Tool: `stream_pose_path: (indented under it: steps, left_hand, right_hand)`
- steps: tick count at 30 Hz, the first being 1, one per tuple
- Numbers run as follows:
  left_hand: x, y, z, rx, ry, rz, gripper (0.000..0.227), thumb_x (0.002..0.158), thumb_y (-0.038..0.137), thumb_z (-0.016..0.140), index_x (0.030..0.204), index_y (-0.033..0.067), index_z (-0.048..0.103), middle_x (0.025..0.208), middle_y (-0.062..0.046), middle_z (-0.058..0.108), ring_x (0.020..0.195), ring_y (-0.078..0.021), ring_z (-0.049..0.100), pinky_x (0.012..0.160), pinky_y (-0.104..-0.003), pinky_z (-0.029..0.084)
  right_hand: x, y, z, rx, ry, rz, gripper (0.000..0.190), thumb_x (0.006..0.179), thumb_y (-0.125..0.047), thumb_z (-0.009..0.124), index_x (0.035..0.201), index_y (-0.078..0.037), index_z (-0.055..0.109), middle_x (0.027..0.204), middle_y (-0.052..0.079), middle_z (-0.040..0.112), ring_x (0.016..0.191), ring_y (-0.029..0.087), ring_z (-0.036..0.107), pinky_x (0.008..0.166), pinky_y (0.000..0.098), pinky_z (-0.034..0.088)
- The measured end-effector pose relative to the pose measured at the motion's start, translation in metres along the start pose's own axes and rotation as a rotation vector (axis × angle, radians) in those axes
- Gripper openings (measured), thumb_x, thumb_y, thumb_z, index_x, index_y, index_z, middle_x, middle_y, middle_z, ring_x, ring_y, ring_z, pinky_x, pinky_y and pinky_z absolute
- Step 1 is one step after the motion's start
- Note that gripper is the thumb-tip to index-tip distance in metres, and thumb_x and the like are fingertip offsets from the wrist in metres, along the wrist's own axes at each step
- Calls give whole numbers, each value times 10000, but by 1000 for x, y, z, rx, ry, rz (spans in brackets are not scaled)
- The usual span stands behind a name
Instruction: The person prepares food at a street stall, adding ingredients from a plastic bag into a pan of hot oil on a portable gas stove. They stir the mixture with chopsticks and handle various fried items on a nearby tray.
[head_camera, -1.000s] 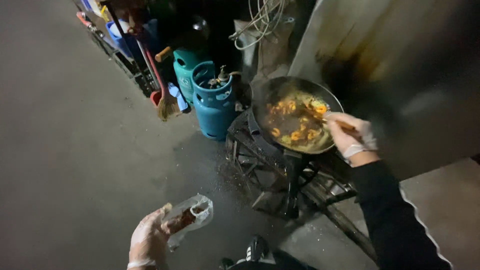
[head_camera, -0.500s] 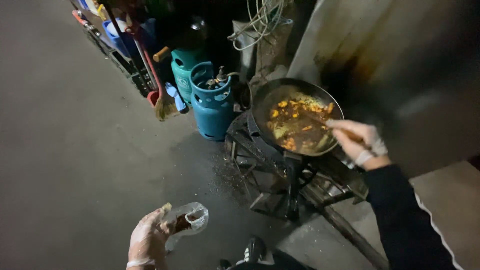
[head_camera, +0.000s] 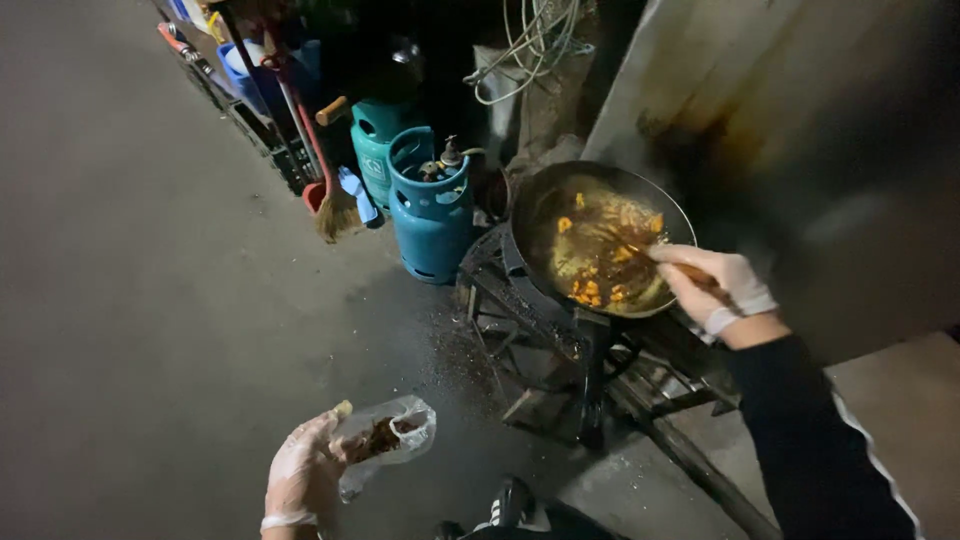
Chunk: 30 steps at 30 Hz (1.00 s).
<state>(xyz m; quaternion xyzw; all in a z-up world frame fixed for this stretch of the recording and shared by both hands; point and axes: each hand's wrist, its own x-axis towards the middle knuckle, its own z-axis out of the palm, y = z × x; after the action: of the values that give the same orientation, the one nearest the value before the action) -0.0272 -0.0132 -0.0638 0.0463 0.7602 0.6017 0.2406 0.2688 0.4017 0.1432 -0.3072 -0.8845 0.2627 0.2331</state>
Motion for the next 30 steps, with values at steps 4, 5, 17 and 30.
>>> stream_pose_path:
  steps: [4, 5, 17, 30]
  left_hand:
    - [-34, 61, 12, -374, 65, -259, 213, 830, -40, 551, 1029, -80, 617, 1111, -167, 657, 1029, -230, 612, 797, -323, 479]
    - [-43, 75, 16, -372, 60, -262, 213, 830, -40, 551, 1029, -80, 617, 1111, -167, 657, 1029, -230, 612, 797, -323, 479]
    - [-34, 68, 11, -128, 104, -347, 272, 887, 97, 524, 1090, -46, 635, 1102, -138, 638, 964, -242, 592, 789, -361, 458]
    - [-25, 20, 5, 173, -5, 97, 292, 798, 58, 618, 1089, 45, 639, 1113, -76, 661, 1000, -178, 614, 856, -266, 457]
  right_hand:
    - [-7, -51, -37, -33, 156, 118, 132, 868, -91, 625, 954, -112, 723, 1000, 26, 702, 892, 81, 633, 802, 193, 455]
    - [-5, -33, -37, -36, 157, 124, 132, 868, -91, 625, 954, -112, 723, 1000, 26, 702, 892, 81, 633, 802, 193, 455]
    - [-27, -55, -56, 39, -13, 217, 303, 937, -217, 458, 1099, -76, 672, 1124, 65, 676, 1052, 176, 615, 959, 279, 443]
    - [-26, -12, -5, 20, 209, 36, 208, 889, -51, 589, 1065, -102, 687, 1107, 51, 665, 913, 110, 617, 795, 212, 460]
